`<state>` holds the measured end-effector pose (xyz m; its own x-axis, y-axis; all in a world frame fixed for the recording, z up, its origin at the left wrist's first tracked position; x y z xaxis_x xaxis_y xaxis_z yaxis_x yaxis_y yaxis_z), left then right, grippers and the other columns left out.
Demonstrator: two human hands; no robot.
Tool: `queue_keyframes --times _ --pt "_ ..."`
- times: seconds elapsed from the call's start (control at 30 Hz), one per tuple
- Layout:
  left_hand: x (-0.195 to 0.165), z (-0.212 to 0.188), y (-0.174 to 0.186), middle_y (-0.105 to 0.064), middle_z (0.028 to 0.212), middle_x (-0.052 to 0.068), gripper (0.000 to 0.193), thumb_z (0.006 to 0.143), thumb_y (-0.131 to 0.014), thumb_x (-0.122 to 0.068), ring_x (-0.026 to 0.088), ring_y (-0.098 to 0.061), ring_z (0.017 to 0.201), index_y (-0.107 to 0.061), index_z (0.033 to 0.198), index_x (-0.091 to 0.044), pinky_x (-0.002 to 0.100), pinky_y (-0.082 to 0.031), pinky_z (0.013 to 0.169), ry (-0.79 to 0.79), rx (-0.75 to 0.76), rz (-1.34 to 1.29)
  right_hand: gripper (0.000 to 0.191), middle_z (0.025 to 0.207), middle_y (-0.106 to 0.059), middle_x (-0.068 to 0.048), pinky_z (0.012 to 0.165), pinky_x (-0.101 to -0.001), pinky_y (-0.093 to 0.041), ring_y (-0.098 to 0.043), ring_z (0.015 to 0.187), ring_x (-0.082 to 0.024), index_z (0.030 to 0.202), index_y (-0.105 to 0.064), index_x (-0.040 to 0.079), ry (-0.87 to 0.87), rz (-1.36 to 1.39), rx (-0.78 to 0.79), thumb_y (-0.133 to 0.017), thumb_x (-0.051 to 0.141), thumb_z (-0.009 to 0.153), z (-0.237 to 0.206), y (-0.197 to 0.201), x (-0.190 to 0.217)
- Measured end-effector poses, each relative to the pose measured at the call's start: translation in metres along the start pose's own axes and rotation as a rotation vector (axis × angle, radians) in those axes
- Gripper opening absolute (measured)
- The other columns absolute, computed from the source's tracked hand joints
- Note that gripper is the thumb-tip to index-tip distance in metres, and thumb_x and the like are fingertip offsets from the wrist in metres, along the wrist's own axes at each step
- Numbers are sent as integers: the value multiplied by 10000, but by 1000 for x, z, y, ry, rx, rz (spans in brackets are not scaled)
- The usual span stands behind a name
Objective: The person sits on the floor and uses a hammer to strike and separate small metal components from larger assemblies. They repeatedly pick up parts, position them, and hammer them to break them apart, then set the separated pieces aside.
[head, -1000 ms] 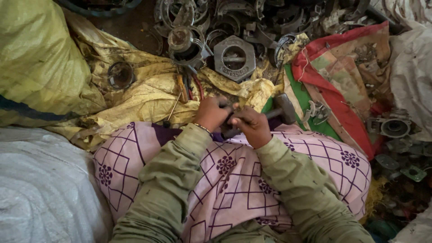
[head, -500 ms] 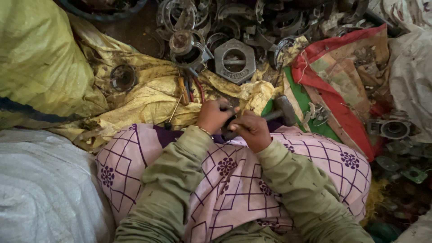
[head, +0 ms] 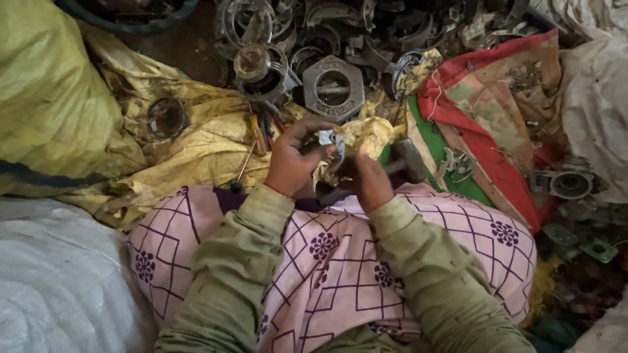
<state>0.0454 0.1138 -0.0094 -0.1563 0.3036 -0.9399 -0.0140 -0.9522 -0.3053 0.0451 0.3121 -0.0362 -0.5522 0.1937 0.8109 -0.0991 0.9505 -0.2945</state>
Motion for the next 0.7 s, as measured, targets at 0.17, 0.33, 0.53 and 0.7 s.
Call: queue_keyframes --times 0.17,0.33,0.53,0.7 --pt "-8 0 0 -649 1394 99 390 912 -709 119 183 -636 1256 -649 1280 5 330 -525 1085 63 -23 -213 341 1004 -720 -64 749 -302 -576 -692 856 -142 1303 -614 25 124 -144 157 -584 253 1052 -2 -5 -12" --pt "-18 -1 -7 -653 1392 109 380 943 -691 82 186 -625 1300 -630 1312 13 328 -514 1110 69 58 -266 258 995 -744 -63 751 -300 -594 -705 836 -134 1233 -640 -20 195 -295 158 -610 168 1061 -3 -8 -19" --pt "13 0 2 -769 1050 84 290 963 -672 -288 181 -741 936 -717 1072 -23 326 -588 835 440 -254 -322 261 937 -751 -99 724 -297 -561 -686 830 -149 1229 -662 -18 451 -637 -43 -599 55 986 -1 -4 -23" --pt "54 -5 8 -615 768 28 475 1033 -716 -434 109 -551 728 -683 820 -11 265 -459 681 423 -328 160 155 897 -730 -165 697 -337 -552 -711 787 -214 1132 -672 -3 564 -948 -144 -661 44 985 -1 -4 -24"
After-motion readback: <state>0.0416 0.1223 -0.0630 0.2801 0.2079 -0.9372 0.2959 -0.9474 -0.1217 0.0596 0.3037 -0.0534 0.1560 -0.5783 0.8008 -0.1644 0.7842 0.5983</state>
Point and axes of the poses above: each hand's wrist, its own z-axis towards the middle knuckle, its own y-axis out of the back of the hand, x = y × z, the point moved 1 cm from there along z, towards the middle knuckle
